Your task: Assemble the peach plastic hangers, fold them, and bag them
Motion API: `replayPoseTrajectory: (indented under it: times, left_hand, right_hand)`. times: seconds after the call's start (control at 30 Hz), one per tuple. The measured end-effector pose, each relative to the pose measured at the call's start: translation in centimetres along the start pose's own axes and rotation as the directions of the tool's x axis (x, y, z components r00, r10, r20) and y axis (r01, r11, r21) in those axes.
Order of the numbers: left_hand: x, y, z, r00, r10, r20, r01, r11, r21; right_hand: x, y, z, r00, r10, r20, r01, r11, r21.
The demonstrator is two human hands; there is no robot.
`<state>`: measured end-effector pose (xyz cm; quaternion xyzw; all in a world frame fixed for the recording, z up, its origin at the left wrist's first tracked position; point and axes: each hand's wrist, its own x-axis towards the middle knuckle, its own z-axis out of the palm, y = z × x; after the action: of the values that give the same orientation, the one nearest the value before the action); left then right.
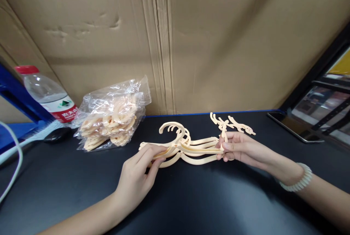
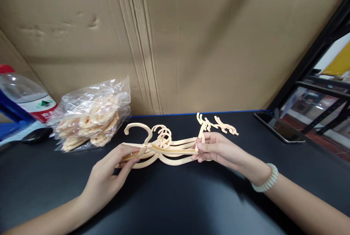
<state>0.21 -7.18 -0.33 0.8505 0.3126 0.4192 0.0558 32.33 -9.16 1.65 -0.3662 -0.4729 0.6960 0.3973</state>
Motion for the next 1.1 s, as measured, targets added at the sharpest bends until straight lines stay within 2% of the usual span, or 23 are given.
replayPoseTrajectory:
  times: [0.27, 0.47, 0.67, 0.87, 1.03, 1.1]
  left_hand:
    - [0.1, 0.1, -0.1, 1.0, -0.018, -0.021, 0.018, 1.0, 0.002]
    - [0.1, 0.1, 0.0, 1.0, -0.017, -0.004, 0.017, 1.0, -0.01]
    - [-0.1, -0.1, 0.0, 1.0, -0.03, -0.009, 0.029, 0.999, -0.034]
    - [0.1, 0.1, -0.1, 1.0, -0.018, -0.011, 0.017, 0.998, -0.054]
    - [0.1, 0.2, -0.1, 1.0, 0.0, -0.008, -0.001, 0.999, -0.046]
    - [0.1, 0.2, -0.1, 1.0, 0.012, -0.007, -0.012, 0.999, -0.035]
  right_hand:
    - [-0.1, -0.1, -0.2, 0.998, 0.04, -0.052, -0.038, 0.999, 0.036]
    - [-0.1, 0.1, 0.2, 0.998, -0.01, -0.057, 0.011, 1.0, 0.022]
    - [0.2, -0.4, -0.5, 0.951, -0.15, -0.27, 0.145, 0.989, -0.037]
    - [0.0, -0.5, -0.5, 0.98, -0.113, -0.163, 0.103, 0.992, -0.067]
    - [-0.3, -0.5, 0.3, 0.998, -0.011, -0.056, 0.009, 1.0, -0.027]
    - [-0.3, -0.6, 0.5, 0.999, 0.025, -0.047, -0.026, 1.0, -0.018]
